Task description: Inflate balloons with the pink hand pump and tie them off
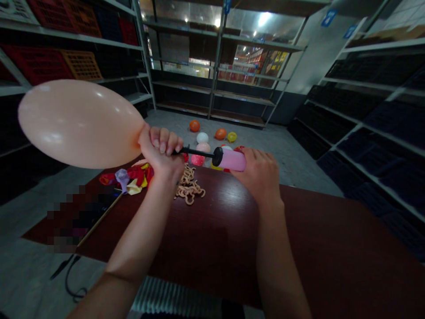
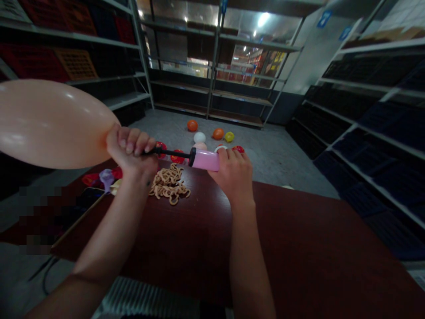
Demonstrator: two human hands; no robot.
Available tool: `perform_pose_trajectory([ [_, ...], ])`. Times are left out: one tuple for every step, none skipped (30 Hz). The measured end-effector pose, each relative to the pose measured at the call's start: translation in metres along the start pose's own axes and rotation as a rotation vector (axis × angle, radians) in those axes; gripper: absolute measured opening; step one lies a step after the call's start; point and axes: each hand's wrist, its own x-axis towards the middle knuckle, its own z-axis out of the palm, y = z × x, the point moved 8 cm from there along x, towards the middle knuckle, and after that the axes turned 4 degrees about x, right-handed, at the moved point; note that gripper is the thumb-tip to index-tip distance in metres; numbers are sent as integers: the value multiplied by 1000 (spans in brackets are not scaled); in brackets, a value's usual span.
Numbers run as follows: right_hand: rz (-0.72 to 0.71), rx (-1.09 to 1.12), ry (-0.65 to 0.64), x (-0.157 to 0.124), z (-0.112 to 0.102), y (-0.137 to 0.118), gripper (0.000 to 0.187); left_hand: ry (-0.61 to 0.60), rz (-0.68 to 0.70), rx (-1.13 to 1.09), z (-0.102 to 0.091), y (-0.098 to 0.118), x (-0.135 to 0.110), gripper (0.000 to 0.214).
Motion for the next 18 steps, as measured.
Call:
perform_pose_trajectory([
  [-7, 2, 0, 0, 0, -4, 29, -15, -8, 15, 1, -6, -3, 66],
  [-15, 5, -1, 1, 0, -9, 28, -29, -20, 20, 2, -11, -6, 68],
  [-24, 5, -2, 1, 0, -14, 27, -41, -33, 19, 3, -17, -8, 69],
  [-30, 3, -4, 1, -1, -18, 25, -53, -45, 15, 4, -22, -11, 70],
  [-36, 0, -5, 2, -1, -23, 24, -63, -56, 11, 5, -26, -13, 70],
  [-41, -4, -6, 2, -1, -27, 23, -70, -65, 10, 6, -29, -15, 71],
  [-45, -7, -4, 2, -1, -30, 22, -75, -70, 13, 6, -31, -16, 71],
  [-46, -8, -1, 2, -1, -31, 21, -76, -73, 19, 7, -33, -17, 71],
  [-46, -6, 4, 2, -1, -32, 21, -73, -75, 26, 6, -34, -17, 72],
  [-48, 0, 10, 1, -1, -32, 21, -68, -77, 32, 6, -34, -16, 72],
  [-53, 10, 16, 1, 0, -31, 22, -64, -78, 35, 5, -35, -16, 72],
  [-58, 23, 23, 1, 0, -30, 23, -60, -82, 38, 4, -35, -15, 71],
  [-61, 35, 31, 1, 1, -28, 25, -59, -88, 39, 3, -36, -13, 71],
  [-61, 48, 37, 1, 1, -27, 27, -60, -96, 40, 2, -36, -12, 71],
  [-57, 58, 40, 1, 2, -25, 29, -60, -103, 40, 0, -37, -10, 70],
  [-47, 64, 38, 1, 3, -24, 31, -60, -110, 41, -1, -38, -8, 70],
  [-35, 69, 31, 1, 3, -23, 32, -58, -116, 43, -3, -38, -6, 69],
  [-27, 75, 20, 1, 4, -23, 32, -55, -119, 44, -4, -37, -4, 69],
])
